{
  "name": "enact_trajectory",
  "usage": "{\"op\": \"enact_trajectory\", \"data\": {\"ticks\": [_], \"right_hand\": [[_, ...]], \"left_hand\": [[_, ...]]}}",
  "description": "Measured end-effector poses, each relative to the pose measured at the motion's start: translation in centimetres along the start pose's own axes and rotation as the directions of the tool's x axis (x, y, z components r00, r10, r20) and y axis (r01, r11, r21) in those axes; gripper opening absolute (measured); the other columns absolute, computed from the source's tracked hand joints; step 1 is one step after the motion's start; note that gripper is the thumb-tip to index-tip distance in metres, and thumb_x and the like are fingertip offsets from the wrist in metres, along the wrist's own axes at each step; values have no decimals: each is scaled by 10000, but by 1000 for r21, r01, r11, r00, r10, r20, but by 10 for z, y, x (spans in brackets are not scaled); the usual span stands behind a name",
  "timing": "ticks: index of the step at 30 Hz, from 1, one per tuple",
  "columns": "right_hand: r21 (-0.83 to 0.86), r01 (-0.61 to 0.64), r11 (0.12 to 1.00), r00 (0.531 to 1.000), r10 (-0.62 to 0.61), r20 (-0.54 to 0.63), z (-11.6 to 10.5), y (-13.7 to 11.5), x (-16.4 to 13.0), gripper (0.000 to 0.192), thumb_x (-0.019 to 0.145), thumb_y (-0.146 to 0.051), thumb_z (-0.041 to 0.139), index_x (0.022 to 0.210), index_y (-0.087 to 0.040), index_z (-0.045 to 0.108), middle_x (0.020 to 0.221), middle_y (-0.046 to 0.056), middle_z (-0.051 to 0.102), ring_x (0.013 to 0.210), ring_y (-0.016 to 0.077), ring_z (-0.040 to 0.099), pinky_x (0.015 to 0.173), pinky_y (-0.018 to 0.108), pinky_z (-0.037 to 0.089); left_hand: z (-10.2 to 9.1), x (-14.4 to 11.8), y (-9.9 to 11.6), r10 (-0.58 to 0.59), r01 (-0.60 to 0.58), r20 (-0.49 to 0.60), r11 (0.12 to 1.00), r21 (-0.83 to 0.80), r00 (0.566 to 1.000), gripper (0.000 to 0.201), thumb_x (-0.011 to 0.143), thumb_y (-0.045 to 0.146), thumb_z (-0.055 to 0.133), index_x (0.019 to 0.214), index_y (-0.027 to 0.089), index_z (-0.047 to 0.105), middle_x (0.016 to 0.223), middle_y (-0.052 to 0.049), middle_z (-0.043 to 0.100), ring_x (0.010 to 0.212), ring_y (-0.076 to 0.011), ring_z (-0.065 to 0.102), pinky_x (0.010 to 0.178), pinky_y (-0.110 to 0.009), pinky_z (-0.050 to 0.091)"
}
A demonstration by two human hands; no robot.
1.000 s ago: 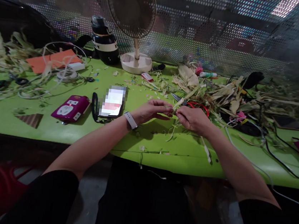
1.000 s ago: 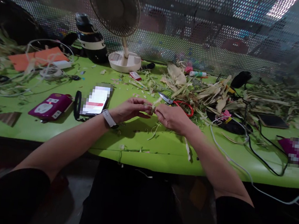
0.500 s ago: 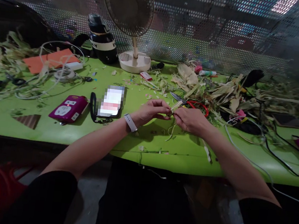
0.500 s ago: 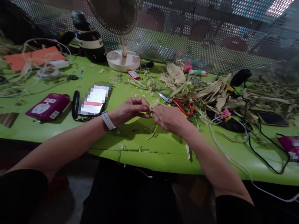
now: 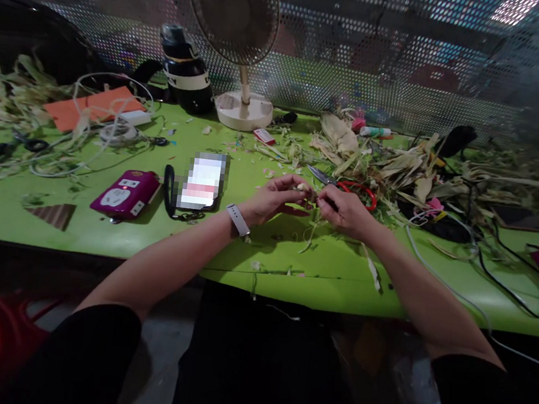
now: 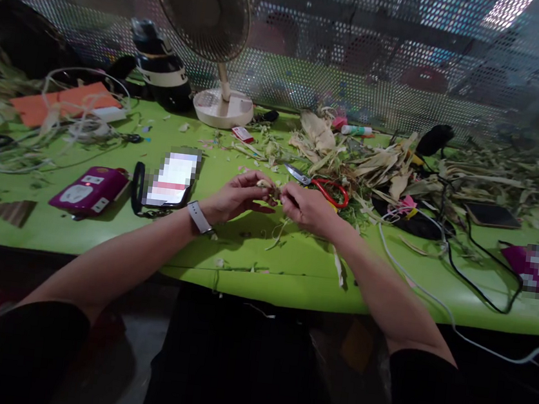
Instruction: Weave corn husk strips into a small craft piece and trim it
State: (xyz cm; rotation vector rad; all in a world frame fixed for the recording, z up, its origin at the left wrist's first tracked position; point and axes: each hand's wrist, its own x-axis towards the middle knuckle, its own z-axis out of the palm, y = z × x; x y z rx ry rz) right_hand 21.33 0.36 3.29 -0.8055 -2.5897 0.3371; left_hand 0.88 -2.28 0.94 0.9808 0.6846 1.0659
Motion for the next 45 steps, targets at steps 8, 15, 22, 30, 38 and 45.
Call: {"op": "enact_trajectory", "data": {"ticks": [8, 15, 22, 30, 38, 45], "right_hand": [[120, 9, 993, 996, 2, -93, 0, -2, 0, 114, 872, -262, 423, 800, -195, 480, 623, -35, 480, 532, 94, 397, 547, 218, 319], [27, -15, 1000, 984, 20, -175, 2, 4, 1, 133, 865, -290, 416, 797, -199, 485, 604, -29, 483, 498, 100, 394, 524, 220, 317], [-27, -23, 999, 987, 19, -161, 6, 6, 0, 149, 882, -302, 410, 817, -204, 500, 654, -3, 533, 541, 116, 432, 554, 230, 339], [25, -40, 999, 991, 43, -126, 13, 4, -2, 173, 899, -319, 408, 878, -193, 525, 684, 7, 561, 563, 124, 448, 579, 245, 349], [24, -27, 999, 977, 31, -210, 10, -1, -1, 145, 872, -309, 427, 806, -203, 502, 632, -9, 530, 550, 118, 455, 565, 237, 361], [21, -75, 997, 975, 78, -206, 7, -2, -1, 148, 868, -311, 420, 794, -211, 499, 617, -11, 525, 531, 125, 436, 546, 243, 355]], "left_hand": [[2, 0, 9, -118, 116, -18, 989, -94, 993, 456, 703, 166, 715, 1125, 229, 553, 811, 10, 687, 716, -147, 685, 794, -385, 559], [-1, 8, 2, -243, 245, -335, 969, -37, 910, 404, 779, 557, 617, 852, 162, 568, 720, -61, 663, 642, -164, 650, 594, -287, 514], [17, -5, -2, 83, -68, -26, 929, 363, 996, 391, 861, 554, 539, 826, 164, 548, 732, -12, 594, 626, -99, 581, 538, -208, 463], [17, 0, -10, 221, -207, 19, 875, 438, 975, 342, 919, 463, 498, 721, 186, 464, 580, 41, 472, 498, -63, 421, 516, -211, 376], [16, -2, -11, 299, -283, 16, 882, 378, 954, 336, 881, 464, 564, 720, 177, 503, 592, 36, 512, 512, -57, 436, 538, -213, 384], [16, -2, -10, 299, -296, 58, 866, 404, 953, 325, 883, 484, 551, 799, 172, 524, 585, 36, 552, 457, -49, 478, 475, -195, 406]]}}
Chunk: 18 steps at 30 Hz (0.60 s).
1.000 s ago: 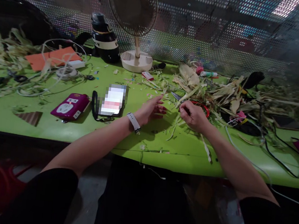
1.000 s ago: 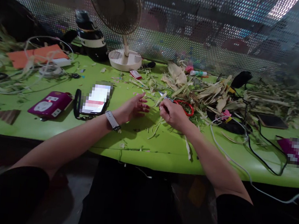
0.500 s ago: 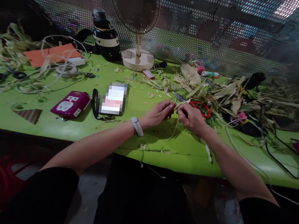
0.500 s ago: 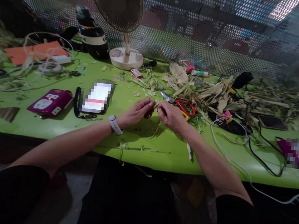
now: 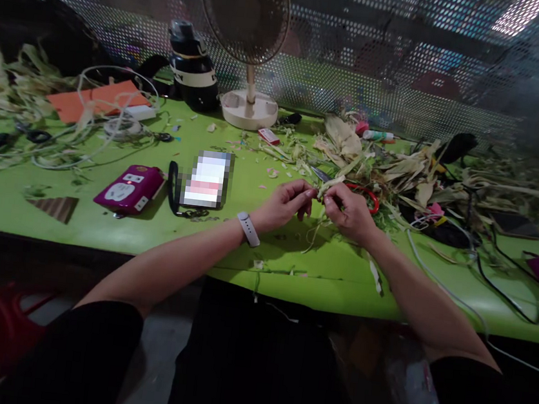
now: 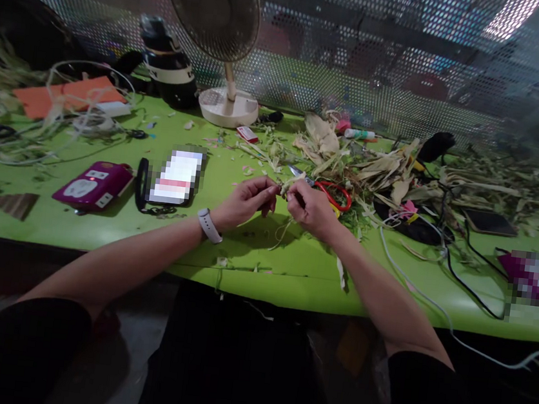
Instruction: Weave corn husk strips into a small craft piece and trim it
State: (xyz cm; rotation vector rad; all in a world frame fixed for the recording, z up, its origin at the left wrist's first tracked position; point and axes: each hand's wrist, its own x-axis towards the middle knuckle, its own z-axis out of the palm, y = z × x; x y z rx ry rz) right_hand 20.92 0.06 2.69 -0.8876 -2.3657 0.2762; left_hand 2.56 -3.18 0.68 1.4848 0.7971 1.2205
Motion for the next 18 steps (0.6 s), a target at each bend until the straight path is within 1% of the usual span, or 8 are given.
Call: {"op": "enact_trajectory", "data": {"ticks": [4, 7, 10, 15, 18], "right_hand": [[-2, 24, 1000, 1000, -24, 15, 1, 3, 0, 155, 869, -324, 426, 802, -207, 505, 622, -10, 526, 527, 123, 433, 547, 241, 349], [8, 21, 1000, 1000, -21, 21, 1, 3, 0, 144, 867, -314, 432, 790, -211, 495, 605, -20, 508, 513, 116, 412, 537, 234, 335], [12, 20, 1000, 999, -21, 32, 0, 3, 0, 136, 861, -309, 433, 785, -210, 489, 618, -14, 516, 531, 117, 425, 552, 236, 342], [43, 10, 999, 999, -12, 45, -2, 2, 0, 135, 846, -310, 428, 773, -208, 479, 596, -24, 490, 521, 114, 399, 545, 236, 329], [53, 11, 999, 998, -14, 62, -1, 1, 0, 142, 839, -317, 427, 765, -206, 477, 581, -30, 479, 501, 106, 379, 528, 235, 310]], "left_hand": [[0, -1, 3, -31, 27, 42, 995, 98, 999, 260, 918, 424, 511, 836, 177, 498, 603, 32, 575, 430, -46, 488, 449, -186, 412], [0, -2, 3, -43, 34, 67, 991, 127, 997, 193, 937, 357, 483, 864, 179, 493, 621, 23, 583, 442, -56, 510, 461, -194, 432], [0, -2, 3, -47, 34, 88, 988, 148, 995, 154, 940, 318, 471, 888, 176, 497, 636, 14, 592, 446, -65, 521, 466, -205, 436], [0, -4, 4, -77, 67, 53, 982, 176, 996, 164, 928, 327, 487, 858, 180, 498, 592, 32, 578, 404, -58, 483, 443, -207, 398], [1, -4, 6, -114, 105, 50, 982, 154, 992, 149, 927, 330, 491, 899, 184, 498, 562, 48, 575, 373, -54, 463, 426, -204, 369]]}}
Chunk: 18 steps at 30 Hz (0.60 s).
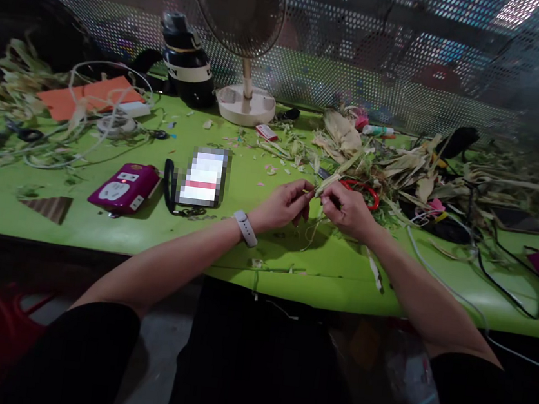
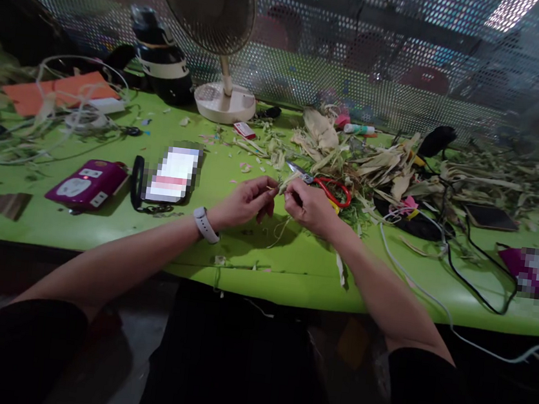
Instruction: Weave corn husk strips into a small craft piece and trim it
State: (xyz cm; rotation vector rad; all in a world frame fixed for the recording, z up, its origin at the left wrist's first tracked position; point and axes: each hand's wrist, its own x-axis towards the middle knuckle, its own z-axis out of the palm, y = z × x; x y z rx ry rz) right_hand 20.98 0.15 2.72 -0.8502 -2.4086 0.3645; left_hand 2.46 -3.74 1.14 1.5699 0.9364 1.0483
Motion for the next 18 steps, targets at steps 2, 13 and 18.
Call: {"op": "enact_trajectory", "data": {"ticks": [2, 13, 18], "right_hand": [[-4, -12, 1000, 1000, 12, 15, 1, -1, 0, 146, 837, -320, 429, 770, -203, 485, 577, -30, 479, 495, 104, 377, 523, 236, 305], [-116, 12, 993, 996, -23, -92, 0, 4, 0, 116, 833, -296, 439, 759, -215, 478, 578, -17, 510, 491, 117, 433, 517, 233, 315], [-181, 10, 983, 994, -30, -108, 1, 5, -1, 111, 838, -291, 433, 777, -215, 486, 601, -4, 521, 513, 127, 448, 533, 239, 315]], "left_hand": [[0, 0, 1, -25, 25, 13, 999, -20, 1000, 124, 931, 311, 482, 930, 187, 491, 547, 54, 578, 356, -55, 456, 416, -202, 356], [1, 0, 3, 71, -72, 26, 997, 30, 997, 146, 925, 265, 482, 826, 161, 507, 604, 27, 596, 428, -53, 542, 433, -167, 427], [3, -5, 3, 5, -4, 78, 1000, -8, 997, 153, 920, 250, 453, 979, 143, 546, 629, 10, 646, 406, -66, 562, 423, -175, 443]]}}
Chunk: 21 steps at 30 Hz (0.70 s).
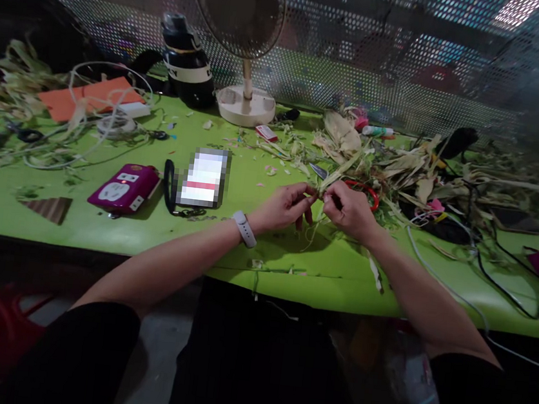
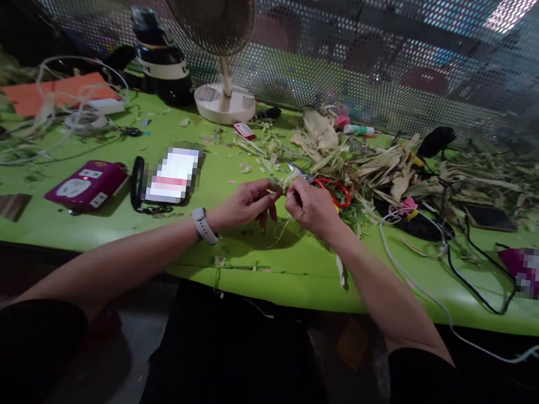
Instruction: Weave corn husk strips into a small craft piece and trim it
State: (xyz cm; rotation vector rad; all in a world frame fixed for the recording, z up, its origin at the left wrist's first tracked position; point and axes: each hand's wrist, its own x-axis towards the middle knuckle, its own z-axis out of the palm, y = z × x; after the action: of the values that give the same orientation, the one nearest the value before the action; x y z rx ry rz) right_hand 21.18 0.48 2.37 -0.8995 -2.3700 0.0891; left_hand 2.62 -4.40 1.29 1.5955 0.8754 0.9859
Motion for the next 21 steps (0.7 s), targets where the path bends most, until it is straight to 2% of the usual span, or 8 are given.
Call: {"op": "enact_trajectory", "data": {"ticks": [3, 5, 7, 8, 9, 14, 18, 21], "right_hand": [[26, -4, 1000, 1000, 4, 8, -5, 4, 2, 110, 838, -286, 437, 784, -207, 493, 596, -10, 509, 502, 116, 418, 530, 238, 303], [63, 9, 998, 998, -13, 66, -9, 6, 4, 112, 841, -280, 444, 792, -198, 502, 598, -14, 506, 496, 107, 396, 532, 237, 295], [100, 40, 994, 988, -55, 145, -13, 7, 4, 112, 846, -273, 450, 807, -191, 516, 622, -12, 521, 509, 100, 395, 544, 235, 294], [120, 63, 991, 980, -84, 183, -14, 7, 4, 108, 847, -267, 453, 815, -188, 521, 639, -10, 531, 521, 98, 401, 551, 232, 297], [139, 86, 987, 971, -115, 212, -15, 7, 4, 104, 848, -260, 455, 820, -187, 523, 654, -8, 539, 532, 96, 406, 558, 230, 300], [147, 105, 984, 951, -143, 275, -16, 5, 3, 93, 848, -245, 457, 821, -183, 521, 648, -9, 538, 537, 94, 410, 558, 222, 300], [41, 73, 997, 951, -81, 299, -16, 6, 5, 118, 854, -263, 452, 834, -181, 535, 670, 8, 559, 543, 106, 413, 556, 231, 286], [-25, 93, 995, 945, -80, 318, -17, 5, 5, 155, 874, -279, 428, 845, -184, 546, 711, 28, 584, 566, 120, 426, 553, 240, 267]], "left_hand": [[-5, -4, 5, 11, -18, 87, 997, 74, 996, 226, 908, 233, 449, 1026, 130, 613, 549, 23, 614, 385, -71, 528, 399, -179, 397], [-13, -3, 9, 166, -157, -44, 975, 158, 985, 230, 897, 238, 474, 953, 129, 668, 514, 28, 571, 408, -69, 504, 417, -187, 378], [-21, 0, 12, 378, -297, -279, 910, 290, 883, 208, 886, 241, 507, 918, 141, 686, 607, -2, 617, 523, -85, 550, 518, -214, 437], [-24, 3, 12, 443, -320, -336, 875, 363, 831, 195, 884, 244, 521, 918, 152, 689, 718, -30, 663, 647, -107, 599, 616, -239, 477], [-27, 6, 11, 473, -328, -318, 849, 415, 821, 188, 884, 257, 530, 913, 164, 692, 830, -50, 690, 774, -131, 625, 713, -269, 494], [-27, 15, -2, 323, -288, -21, 869, 401, 946, 232, 914, 342, 509, 903, 179, 674, 849, -39, 690, 836, -157, 615, 869, -350, 459], [-26, 15, -7, 133, -134, 9, 987, 86, 991, 191, 870, 336, 581, 932, 159, 612, 825, -29, 651, 773, -133, 607, 791, -312, 474], [-25, 15, -7, 27, -19, 53, 988, -153, 998, 185, 837, 323, 630, 884, 157, 565, 800, -17, 638, 770, -122, 615, 805, -304, 476]]}}
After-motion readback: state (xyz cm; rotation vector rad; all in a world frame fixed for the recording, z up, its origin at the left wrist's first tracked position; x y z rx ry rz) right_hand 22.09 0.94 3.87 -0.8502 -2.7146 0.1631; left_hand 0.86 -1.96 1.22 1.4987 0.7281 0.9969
